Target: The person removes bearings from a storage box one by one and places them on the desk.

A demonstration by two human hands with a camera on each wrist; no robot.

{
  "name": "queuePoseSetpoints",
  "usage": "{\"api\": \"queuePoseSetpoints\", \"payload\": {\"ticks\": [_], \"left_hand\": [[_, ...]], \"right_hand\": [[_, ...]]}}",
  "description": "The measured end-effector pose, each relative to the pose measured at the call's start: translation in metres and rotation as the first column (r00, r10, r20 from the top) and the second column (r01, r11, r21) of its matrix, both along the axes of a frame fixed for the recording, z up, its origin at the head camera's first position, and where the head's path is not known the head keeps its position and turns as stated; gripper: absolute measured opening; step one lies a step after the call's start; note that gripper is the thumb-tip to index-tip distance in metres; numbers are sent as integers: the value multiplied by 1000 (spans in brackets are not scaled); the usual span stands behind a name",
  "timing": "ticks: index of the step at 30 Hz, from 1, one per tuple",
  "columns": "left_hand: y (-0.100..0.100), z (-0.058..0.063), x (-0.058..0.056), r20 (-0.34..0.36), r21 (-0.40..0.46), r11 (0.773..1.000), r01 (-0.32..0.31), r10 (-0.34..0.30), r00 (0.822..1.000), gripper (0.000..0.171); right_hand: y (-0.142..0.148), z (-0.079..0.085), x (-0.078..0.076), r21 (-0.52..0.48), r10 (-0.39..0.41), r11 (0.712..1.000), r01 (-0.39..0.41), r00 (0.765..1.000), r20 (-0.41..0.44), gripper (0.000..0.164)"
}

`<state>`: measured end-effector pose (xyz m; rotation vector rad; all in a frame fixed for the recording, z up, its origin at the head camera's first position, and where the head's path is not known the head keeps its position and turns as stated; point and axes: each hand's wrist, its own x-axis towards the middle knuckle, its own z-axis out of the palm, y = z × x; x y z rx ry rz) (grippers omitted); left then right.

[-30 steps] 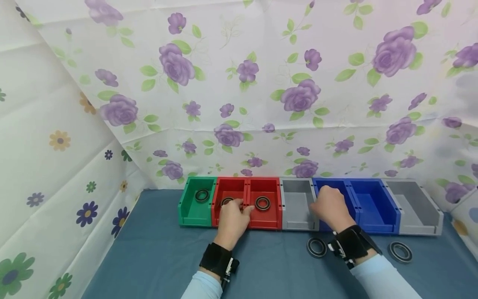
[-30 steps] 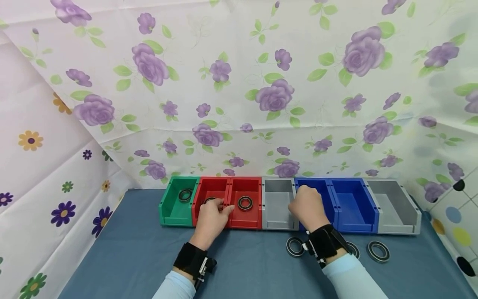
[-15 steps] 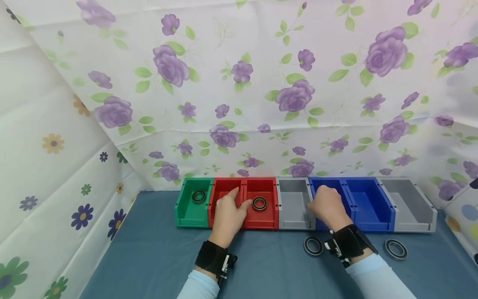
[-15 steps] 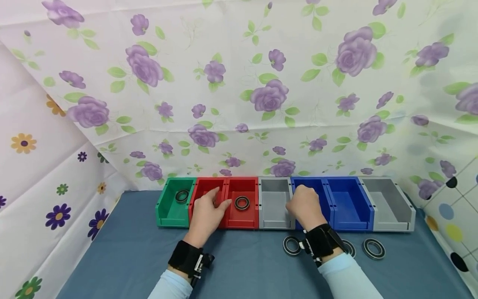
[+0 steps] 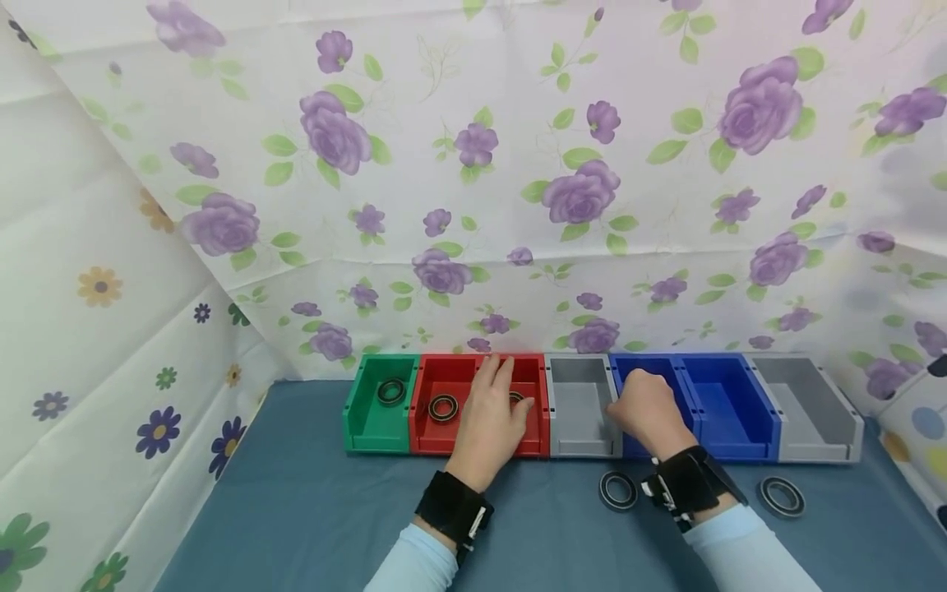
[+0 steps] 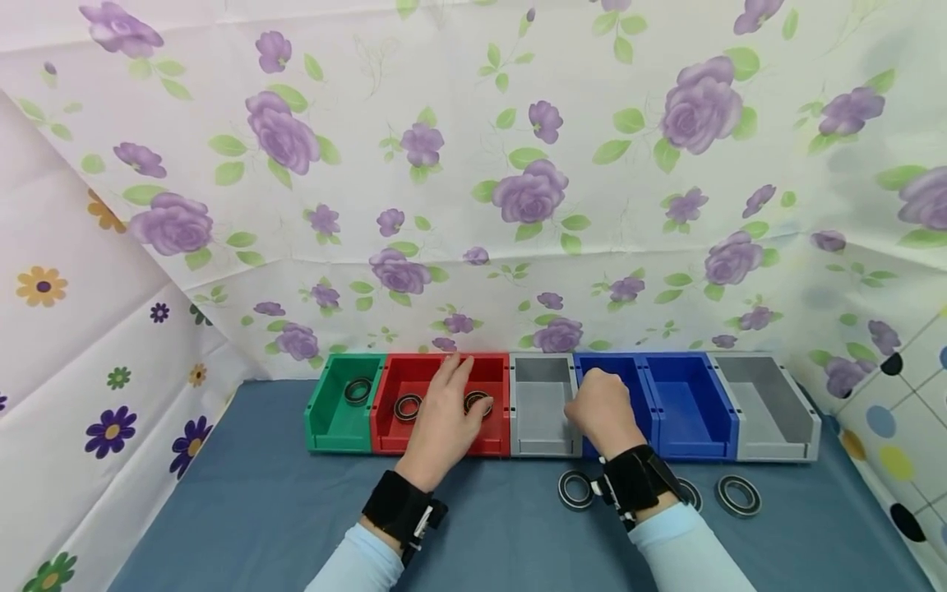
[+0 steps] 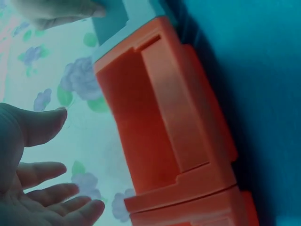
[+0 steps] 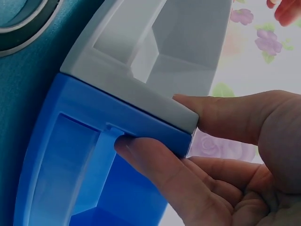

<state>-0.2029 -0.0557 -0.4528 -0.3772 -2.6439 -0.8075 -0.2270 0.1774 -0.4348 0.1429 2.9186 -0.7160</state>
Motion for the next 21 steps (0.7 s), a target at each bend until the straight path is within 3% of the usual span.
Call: {"api": "queuePoseSetpoints", "payload": {"ticks": [9, 14, 21], "left_hand": [[15, -18, -5, 123, -200, 978, 58, -34, 992, 62], [18, -25, -8, 180, -257, 962, 94, -48, 983, 57], [19, -29, -14, 228, -299, 949, 94, -24, 973, 55]], "right_hand": [[1, -1, -1, 2, -4, 1000, 4, 1000, 11, 20], [0, -3, -1, 14, -2, 1000, 2, 1000, 3, 18], [0, -2, -1, 15, -8, 1000, 8, 1000, 6, 19]]}}
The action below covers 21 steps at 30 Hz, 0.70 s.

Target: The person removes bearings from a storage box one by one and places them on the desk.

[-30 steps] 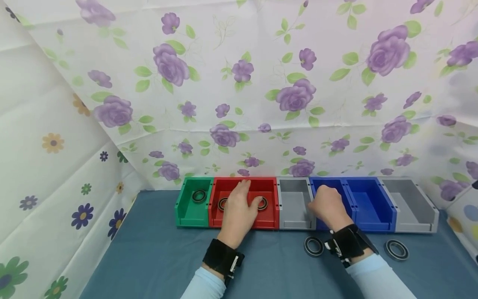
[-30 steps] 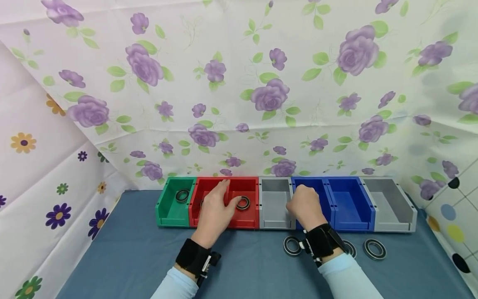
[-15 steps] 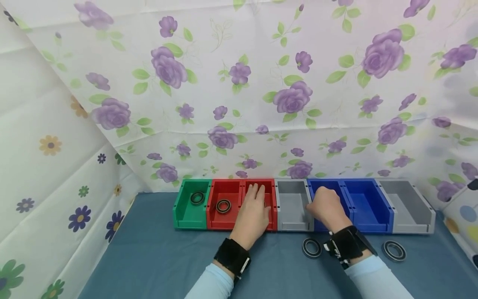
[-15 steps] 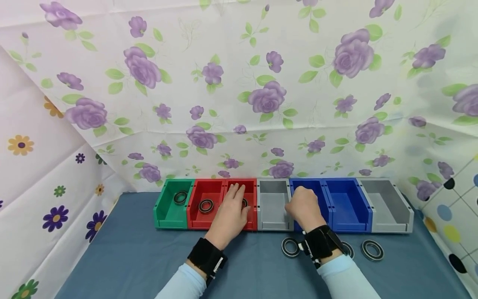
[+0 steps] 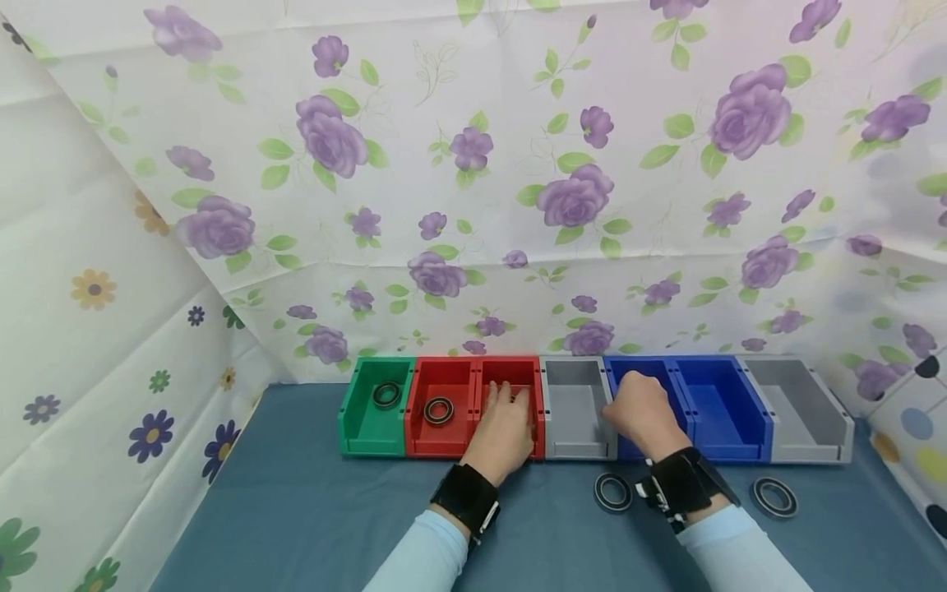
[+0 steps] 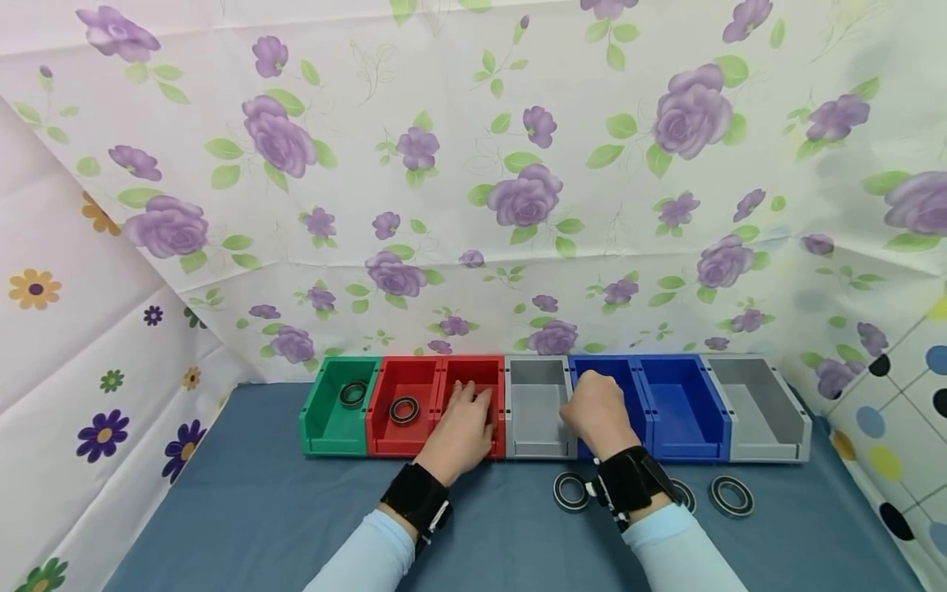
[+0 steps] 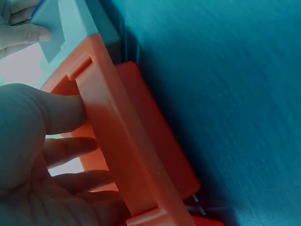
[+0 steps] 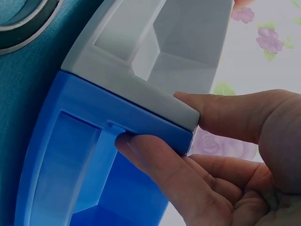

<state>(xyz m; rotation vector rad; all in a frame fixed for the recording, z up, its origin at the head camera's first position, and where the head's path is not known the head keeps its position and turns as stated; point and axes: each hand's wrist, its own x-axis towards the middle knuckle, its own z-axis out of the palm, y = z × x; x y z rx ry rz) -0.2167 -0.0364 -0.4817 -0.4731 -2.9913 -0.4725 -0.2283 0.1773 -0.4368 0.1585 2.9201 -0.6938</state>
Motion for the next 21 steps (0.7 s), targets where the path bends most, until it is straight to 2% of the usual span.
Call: {"api": "queuePoseSetpoints", "payload": {"ticks": [8, 16, 21], "left_hand": [[5, -4, -10, 77, -44, 998, -49, 52, 996, 61], [8, -3, -14, 212, 10, 996, -88, 84, 974, 57], [10, -3, -12, 202, 0, 996, -93, 91, 975, 47]], "right_hand": [[-1, 2, 0, 3, -7, 1000, 7, 1000, -1, 19], [0, 1, 0, 9, 4, 1000, -4, 1000, -3, 17], [0, -1, -1, 1, -8, 1000, 8, 1000, 11, 18]]}}
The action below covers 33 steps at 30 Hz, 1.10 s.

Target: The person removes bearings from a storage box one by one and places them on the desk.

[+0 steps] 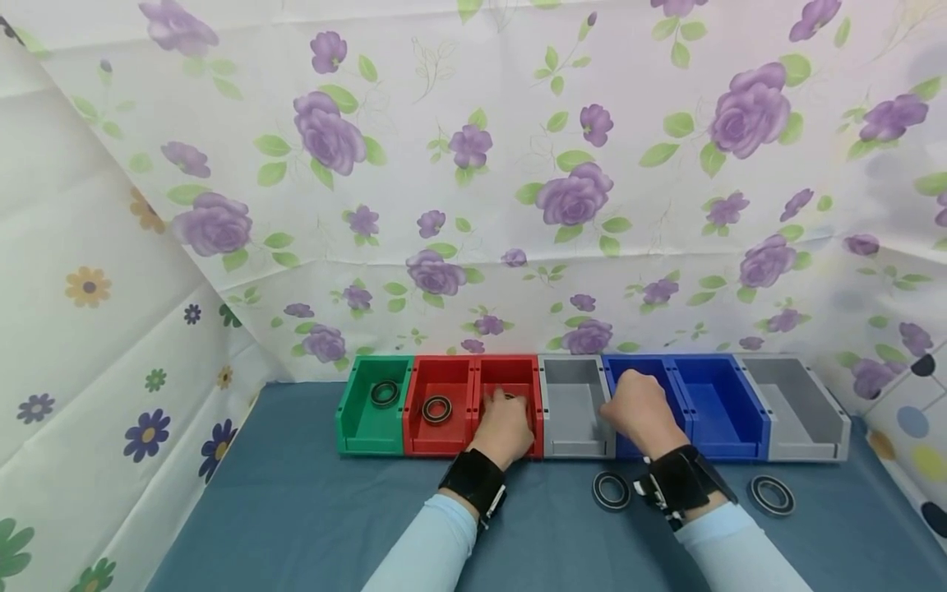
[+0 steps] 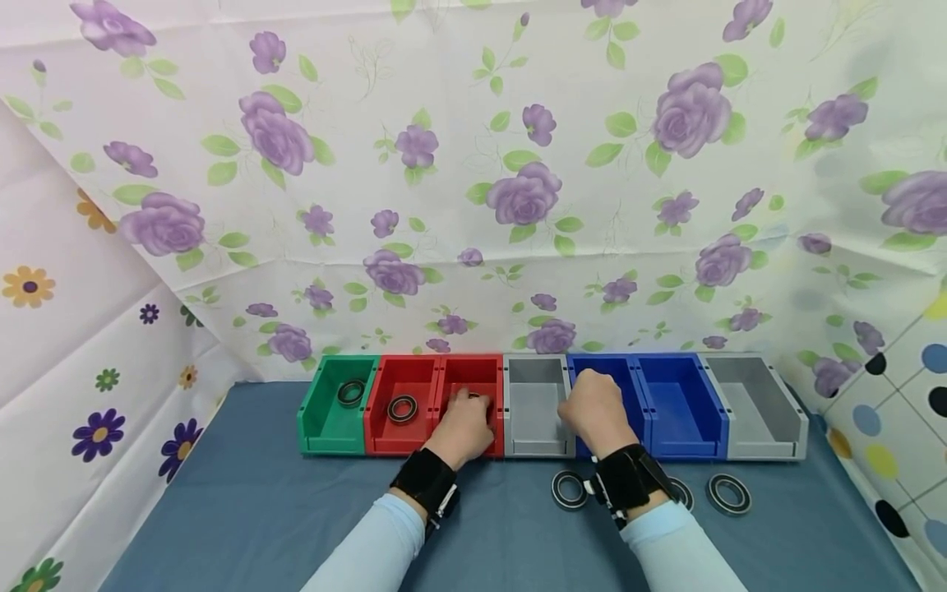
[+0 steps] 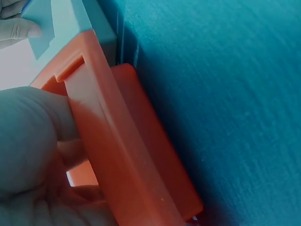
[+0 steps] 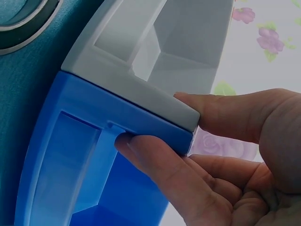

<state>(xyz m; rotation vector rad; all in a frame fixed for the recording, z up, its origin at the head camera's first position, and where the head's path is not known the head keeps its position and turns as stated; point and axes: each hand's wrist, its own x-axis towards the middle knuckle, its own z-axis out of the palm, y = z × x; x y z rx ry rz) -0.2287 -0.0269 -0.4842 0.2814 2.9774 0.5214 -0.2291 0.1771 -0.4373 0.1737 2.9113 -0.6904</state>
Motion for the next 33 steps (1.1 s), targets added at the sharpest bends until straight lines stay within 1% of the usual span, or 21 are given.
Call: {"api": "queuePoseSetpoints", "payload": {"ticks": [7, 10, 15, 19, 22, 25, 27, 29, 33], "left_hand": [[2, 0, 1, -41, -43, 999, -14, 12, 999, 25], [3, 0, 1, -82, -52, 998, -21, 17, 996, 18], [3, 0, 1, -168, -80, 996, -27, 14, 986, 10], [3, 0, 2, -213, -115, 993, -22, -3, 977, 7], [2, 0, 3, -236, -137, 990, -15, -18, 972, 8], [0, -2, 3, -263, -112, 994, -11, -19, 965, 9], [-1, -4, 4, -275, -83, 996, -15, -8, 961, 11], [-2, -5, 4, -287, -66, 998, -21, 1, 958, 18], [-4, -2, 7, -306, -35, 999, -30, 17, 952, 43]], "right_hand": [[0, -1, 0, -1, -6, 1000, 6, 1000, 7, 18], [-1, 0, 0, -1, -7, 1000, 7, 1000, 9, 16], [-1, 1, 1, 8, 1, 1000, -1, 1000, 2, 16], [-1, 1, 0, 9, 7, 1000, -7, 1000, -8, 16], [-1, 1, 1, 3, 9, 1000, -9, 1000, -5, 16], [0, 0, 1, -1, 6, 1000, -6, 1000, 0, 16], [-1, 1, 1, -2, 5, 1000, -5, 1000, -1, 16], [-1, 1, 2, -6, 5, 1000, -5, 1000, -1, 16], [-1, 2, 2, -10, 6, 1000, -6, 1000, 0, 15]]}}
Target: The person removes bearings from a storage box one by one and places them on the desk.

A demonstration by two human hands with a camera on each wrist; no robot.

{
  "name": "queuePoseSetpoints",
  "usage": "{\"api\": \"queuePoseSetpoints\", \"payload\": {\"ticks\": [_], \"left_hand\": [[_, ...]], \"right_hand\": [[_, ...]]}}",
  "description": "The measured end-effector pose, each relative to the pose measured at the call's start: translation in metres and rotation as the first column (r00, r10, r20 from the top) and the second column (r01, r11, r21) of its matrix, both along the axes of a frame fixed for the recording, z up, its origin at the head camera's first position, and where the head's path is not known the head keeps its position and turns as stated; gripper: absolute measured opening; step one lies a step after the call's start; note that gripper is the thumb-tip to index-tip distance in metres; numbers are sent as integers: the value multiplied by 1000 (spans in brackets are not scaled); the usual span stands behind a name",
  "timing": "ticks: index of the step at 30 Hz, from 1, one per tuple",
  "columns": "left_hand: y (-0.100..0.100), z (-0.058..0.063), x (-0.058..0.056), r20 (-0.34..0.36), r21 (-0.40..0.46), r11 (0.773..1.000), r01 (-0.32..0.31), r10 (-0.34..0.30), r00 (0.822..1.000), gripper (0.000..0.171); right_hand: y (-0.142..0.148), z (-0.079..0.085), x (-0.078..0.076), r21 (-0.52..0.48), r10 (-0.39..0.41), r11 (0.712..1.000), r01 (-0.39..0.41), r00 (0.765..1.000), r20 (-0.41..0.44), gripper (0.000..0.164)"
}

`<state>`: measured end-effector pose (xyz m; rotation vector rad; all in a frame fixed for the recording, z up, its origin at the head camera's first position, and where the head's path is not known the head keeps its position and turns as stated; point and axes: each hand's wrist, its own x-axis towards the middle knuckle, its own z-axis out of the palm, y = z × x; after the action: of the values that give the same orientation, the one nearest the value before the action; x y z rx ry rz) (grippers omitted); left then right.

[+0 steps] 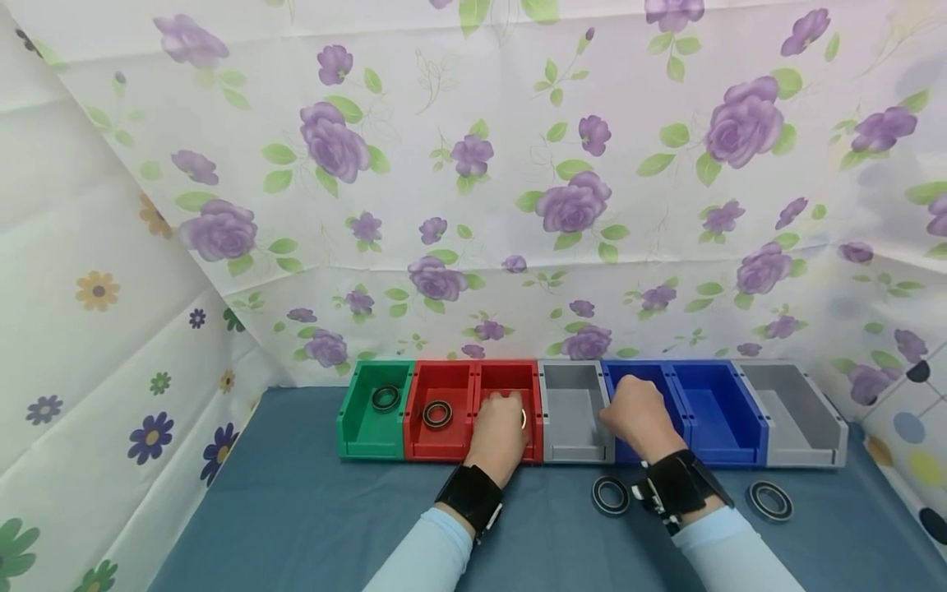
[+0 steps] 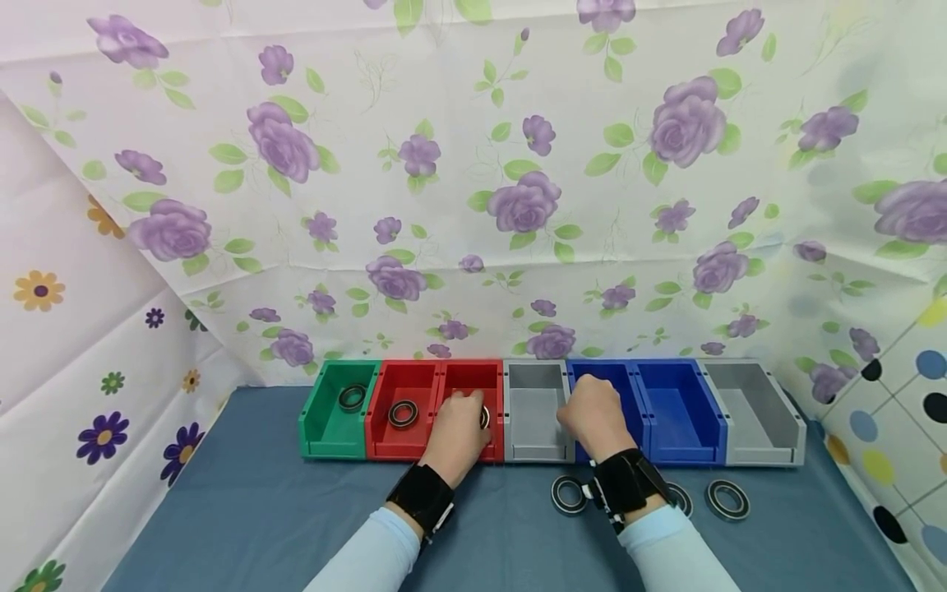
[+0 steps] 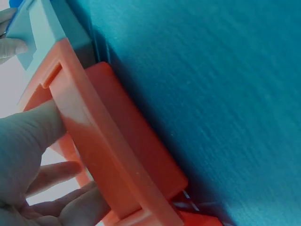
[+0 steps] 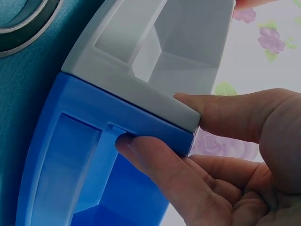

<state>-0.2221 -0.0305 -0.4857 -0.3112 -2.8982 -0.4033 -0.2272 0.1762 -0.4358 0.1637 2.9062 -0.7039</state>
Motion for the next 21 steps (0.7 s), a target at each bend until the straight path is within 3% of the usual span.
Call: {"api": "queuePoseSetpoints", "payload": {"ticks": [4, 7, 10, 14, 21], "left_hand": [[-2, 6, 5, -51, 65, 998, 10, -6, 999, 58], [-5, 10, 9, -81, 109, 994, 11, -2, 997, 58], [-8, 15, 15, -85, 191, 981, 21, -5, 996, 56], [-11, 22, 21, -121, 321, 945, 52, -14, 993, 50], [-17, 31, 27, -265, 388, 917, 88, 20, 964, 39]], "right_hand": [[0, 1, 0, 2, 1, 1000, -1, 1000, 0, 15], [0, 0, 1, -1, 2, 1000, -2, 1000, 1, 15], [0, 0, 1, -6, 3, 1000, -3, 1000, 5, 16], [0, -1, 1, -12, -1, 1000, 1, 1000, 5, 16], [0, -2, 0, -14, -6, 1000, 6, 1000, 0, 15]]}}
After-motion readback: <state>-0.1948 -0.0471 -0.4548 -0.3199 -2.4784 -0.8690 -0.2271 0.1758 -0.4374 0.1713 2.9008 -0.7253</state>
